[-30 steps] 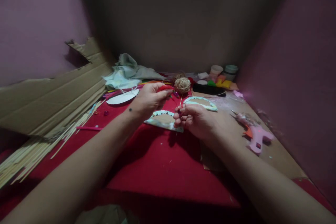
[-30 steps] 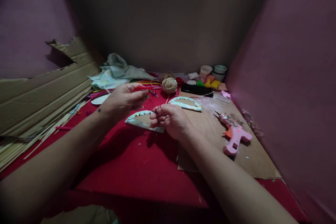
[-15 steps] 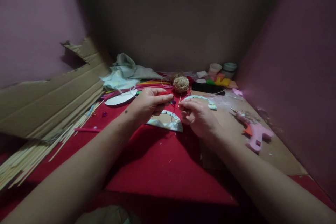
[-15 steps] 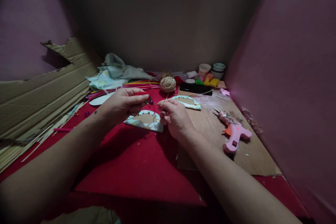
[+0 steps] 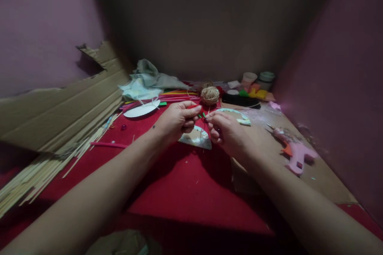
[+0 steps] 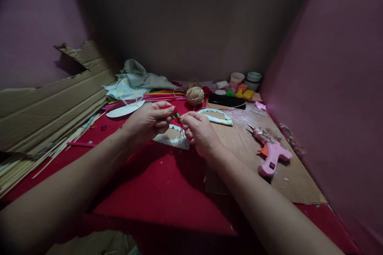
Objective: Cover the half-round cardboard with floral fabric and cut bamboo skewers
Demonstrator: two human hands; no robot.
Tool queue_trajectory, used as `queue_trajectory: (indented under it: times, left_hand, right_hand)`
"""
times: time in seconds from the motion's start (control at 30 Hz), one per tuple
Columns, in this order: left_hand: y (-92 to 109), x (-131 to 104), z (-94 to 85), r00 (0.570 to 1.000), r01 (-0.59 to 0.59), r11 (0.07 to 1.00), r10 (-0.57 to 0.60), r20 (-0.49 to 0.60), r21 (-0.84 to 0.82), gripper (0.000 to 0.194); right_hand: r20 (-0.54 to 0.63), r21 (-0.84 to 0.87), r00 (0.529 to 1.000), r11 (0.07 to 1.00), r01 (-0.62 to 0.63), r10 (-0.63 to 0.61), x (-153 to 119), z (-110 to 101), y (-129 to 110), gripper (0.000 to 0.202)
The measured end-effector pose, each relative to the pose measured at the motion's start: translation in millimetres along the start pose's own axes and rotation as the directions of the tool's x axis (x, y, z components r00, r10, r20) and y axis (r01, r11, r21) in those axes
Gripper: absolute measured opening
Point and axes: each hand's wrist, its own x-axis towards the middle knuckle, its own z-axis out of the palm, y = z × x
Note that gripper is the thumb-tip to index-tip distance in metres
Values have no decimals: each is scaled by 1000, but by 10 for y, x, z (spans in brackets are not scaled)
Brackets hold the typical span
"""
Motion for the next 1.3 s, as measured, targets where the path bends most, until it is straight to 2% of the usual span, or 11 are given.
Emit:
queue_trajectory:
  times: [0.2, 0.33, 0.4, 0.53, 0.67, 0.77, 0.9, 1.0, 1.1, 1.2, 1.3]
  left_hand:
    - [-48, -20, 47, 998, -22, 999, 19, 67, 39, 19]
    - [37, -3, -9, 995, -92, 993, 88, -46, -79, 12]
    - [102, 7, -82, 994, -100, 990, 94, -62, -102, 11]
    - [199, -4, -219, 998, -40, 994, 45, 47, -103, 14]
    - [248, -34, -268, 990, -37, 997, 47, 134, -72, 9]
    - [270, -67, -271, 988, -52, 999, 54, 146, -11, 4]
    - [273, -150, -250, 988, -49, 998, 43, 147, 40, 27]
    - [252, -230, -235, 991, -30, 999, 24, 130, 45, 41]
    - [219, -349, -253, 996, -35, 999, 32, 80, 35, 42]
    - [174, -582, -311, 999, -19, 999, 18, 32, 35, 25]
    - [114, -980, -405, 999, 46, 997, -44, -33, 64, 7]
  right_hand:
    - [120, 64, 992, 997, -50, 42, 55, -35, 65, 9]
    - [142, 162, 981, 975, -153, 131, 75, -63, 145, 8]
    - [148, 186, 970, 958, -219, 193, 65, -66, 166, 10]
    - [151, 251, 947, 915, -315, 285, 56, -73, 188, 14]
    - [106, 308, 951, 900, -309, 290, 81, -113, 203, 13]
    - [71, 318, 963, 909, -269, 260, 96, -136, 210, 13]
    - [47, 310, 975, 925, -221, 218, 100, -139, 226, 16]
    - [51, 300, 979, 932, -203, 197, 107, -146, 248, 17]
    - [60, 294, 981, 936, -191, 182, 117, -168, 266, 19]
    - [83, 294, 982, 938, -185, 168, 114, -189, 267, 19]
    - [106, 295, 982, 938, -183, 158, 94, -191, 257, 19]
